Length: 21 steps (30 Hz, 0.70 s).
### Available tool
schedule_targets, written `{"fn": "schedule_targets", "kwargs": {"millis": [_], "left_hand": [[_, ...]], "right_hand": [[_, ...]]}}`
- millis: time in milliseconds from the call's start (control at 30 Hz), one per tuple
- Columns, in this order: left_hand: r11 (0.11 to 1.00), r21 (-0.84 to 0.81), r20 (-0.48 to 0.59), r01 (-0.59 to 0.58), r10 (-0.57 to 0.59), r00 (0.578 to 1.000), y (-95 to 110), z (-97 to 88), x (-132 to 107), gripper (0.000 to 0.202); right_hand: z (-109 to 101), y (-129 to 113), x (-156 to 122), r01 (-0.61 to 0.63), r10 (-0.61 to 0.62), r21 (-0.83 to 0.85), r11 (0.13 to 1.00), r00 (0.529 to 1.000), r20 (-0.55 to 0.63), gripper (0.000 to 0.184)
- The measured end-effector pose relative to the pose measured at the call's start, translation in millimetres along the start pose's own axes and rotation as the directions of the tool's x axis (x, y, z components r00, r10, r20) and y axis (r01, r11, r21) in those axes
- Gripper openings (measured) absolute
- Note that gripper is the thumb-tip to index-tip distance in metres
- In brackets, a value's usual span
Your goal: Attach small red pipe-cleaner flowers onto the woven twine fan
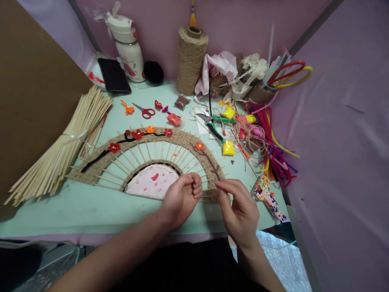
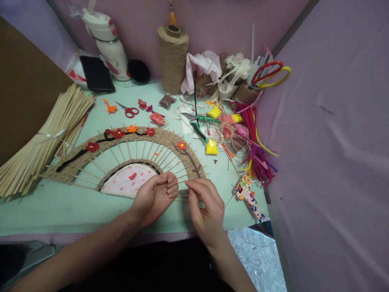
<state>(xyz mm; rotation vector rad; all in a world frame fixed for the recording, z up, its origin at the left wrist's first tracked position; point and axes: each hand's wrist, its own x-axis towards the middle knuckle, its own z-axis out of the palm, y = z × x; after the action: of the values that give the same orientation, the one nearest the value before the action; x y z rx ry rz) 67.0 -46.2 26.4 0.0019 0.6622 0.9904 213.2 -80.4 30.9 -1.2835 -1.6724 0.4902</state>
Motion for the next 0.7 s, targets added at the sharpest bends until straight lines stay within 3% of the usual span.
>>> {"fn": "schedule_targets", "kwargs": {"millis": [133, 267, 333, 400, 500, 700], "left_hand": [[1.000, 0.011, 0.012, -0.027, 0.027, 1.000, -0.1, -0.9, 0.4, 0.018], [0.998, -0.045, 0.059, 0.040, -0.037, 0.998, 3.7, 0.0, 0.8, 0.036], [0.995, -0.080, 0.087, 0.065, -0.058, 0.995, 5.7, 1.0, 0.8, 0.034], [0.993, -0.092, 0.117, 0.072, -0.061, 0.991, 7.0, 1.4, 0.5, 0.028], [0.991, -0.101, 0.139, 0.090, -0.075, 0.987, 7.4, 1.1, -0.5, 0.038], [0.978, -0.160, 0.194, 0.134, -0.102, 0.976, 7.9, 2.9, -2.2, 0.060]], "right_hand": [[4.1, -0.5, -0.2, 0.005, -0.005, 0.033, 0.999, 1.000, 0.005, 0.029], [6.1, -0.9, -0.7, 0.050, -0.050, -0.003, 0.999, 0.998, -0.027, 0.032], [6.5, -1.2, -1.0, 0.093, -0.095, -0.063, 0.994, 0.995, -0.022, 0.033], [7.5, -0.9, -1.8, 0.151, -0.151, -0.151, 0.977, 0.988, 0.011, 0.035], [11.8, 1.4, -3.6, 0.220, -0.208, -0.311, 0.925, 0.976, 0.071, 0.039], [26.6, 2.3, -6.3, 0.263, -0.151, -0.505, 0.822, 0.956, 0.252, 0.064]]}}
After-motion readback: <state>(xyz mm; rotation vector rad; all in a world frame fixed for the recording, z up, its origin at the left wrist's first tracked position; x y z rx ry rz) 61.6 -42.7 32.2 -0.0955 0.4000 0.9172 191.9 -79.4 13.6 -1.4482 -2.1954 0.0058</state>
